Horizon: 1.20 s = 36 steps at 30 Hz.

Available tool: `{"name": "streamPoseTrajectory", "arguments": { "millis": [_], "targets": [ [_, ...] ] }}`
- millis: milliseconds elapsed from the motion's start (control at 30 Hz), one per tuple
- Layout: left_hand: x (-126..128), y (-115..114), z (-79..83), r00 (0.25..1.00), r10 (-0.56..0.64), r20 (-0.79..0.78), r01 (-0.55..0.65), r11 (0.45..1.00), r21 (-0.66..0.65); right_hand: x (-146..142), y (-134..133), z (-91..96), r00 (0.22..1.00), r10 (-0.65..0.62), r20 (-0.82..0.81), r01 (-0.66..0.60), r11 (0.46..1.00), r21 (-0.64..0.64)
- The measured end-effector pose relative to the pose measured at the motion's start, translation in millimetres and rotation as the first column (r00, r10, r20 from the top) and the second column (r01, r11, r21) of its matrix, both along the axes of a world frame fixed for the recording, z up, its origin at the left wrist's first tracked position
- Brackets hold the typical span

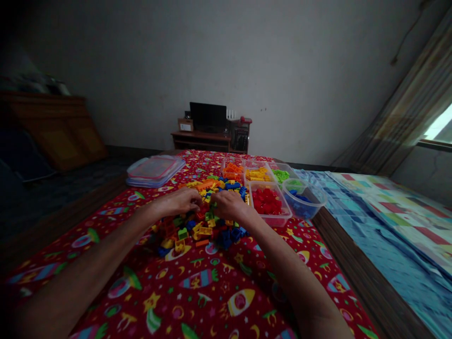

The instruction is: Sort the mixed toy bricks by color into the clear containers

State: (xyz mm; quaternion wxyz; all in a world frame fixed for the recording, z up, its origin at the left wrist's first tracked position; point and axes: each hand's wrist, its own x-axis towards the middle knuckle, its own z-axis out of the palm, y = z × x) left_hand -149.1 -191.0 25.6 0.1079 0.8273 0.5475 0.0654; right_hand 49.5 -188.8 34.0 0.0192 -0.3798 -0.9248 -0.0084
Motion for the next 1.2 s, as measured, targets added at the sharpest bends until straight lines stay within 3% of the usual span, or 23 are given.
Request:
{"name": "streamPoseTrajectory", "arguments": {
  "millis": [233, 367, 467, 567, 667, 833, 933, 1067, 1200],
  "targets": [
    [-11.0, 9.4, -4.5, 0.990, 0.085, 0.113, -0.092, 0.994, 0.066, 12.9, 19.2, -4.1, 0.988, 0.000, -0.157, 0.008, 0.999, 0.048],
    [-16.7, 18.6, -9.5, 0.923, 0.103, 0.372, -0.114, 0.993, 0.008, 14.1, 20.8, -0.2, 0.970, 0.011, -0.241, 0.011, 0.996, 0.090],
    [-20.6, 23.3, -9.6, 0.839, 0.079, 0.539, -0.073, 0.997, -0.032, 4.7, 12.1, 0.5, 0.959, 0.084, -0.271, -0.059, 0.993, 0.099],
    [-24.2, 21.9, -7.1, 0.753, 0.108, 0.649, -0.082, 0.994, -0.070, -9.8, 1.9, -4.5, 0.965, 0.192, -0.177, -0.189, 0.981, 0.037],
    [-25.8, 16.7, -5.5, 0.616, 0.175, 0.768, -0.084, 0.984, -0.157, -19.2, -0.9, -11.5, 0.962, 0.253, -0.099, -0.253, 0.967, 0.007],
    [-22.5, 10.3, -2.9, 0.364, 0.293, 0.884, 0.013, 0.947, -0.320, -12.7, 8.9, -11.2, 0.958, 0.176, -0.228, -0.175, 0.984, 0.024],
    [-18.9, 8.1, 0.5, 0.275, 0.349, 0.896, 0.064, 0.923, -0.380, -4.6, 15.2, -6.9, 0.943, 0.132, -0.306, -0.131, 0.991, 0.023],
    [-13.7, 6.8, 0.9, 0.223, 0.378, 0.899, 0.110, 0.906, -0.409, -0.4, 17.8, -3.9, 0.932, 0.084, -0.351, -0.075, 0.996, 0.040],
    [-8.7, 7.6, -4.8, 0.288, 0.369, 0.884, 0.063, 0.914, -0.402, -0.1, 15.7, -3.0, 0.928, 0.043, -0.371, -0.038, 0.999, 0.022]
  ]
}}
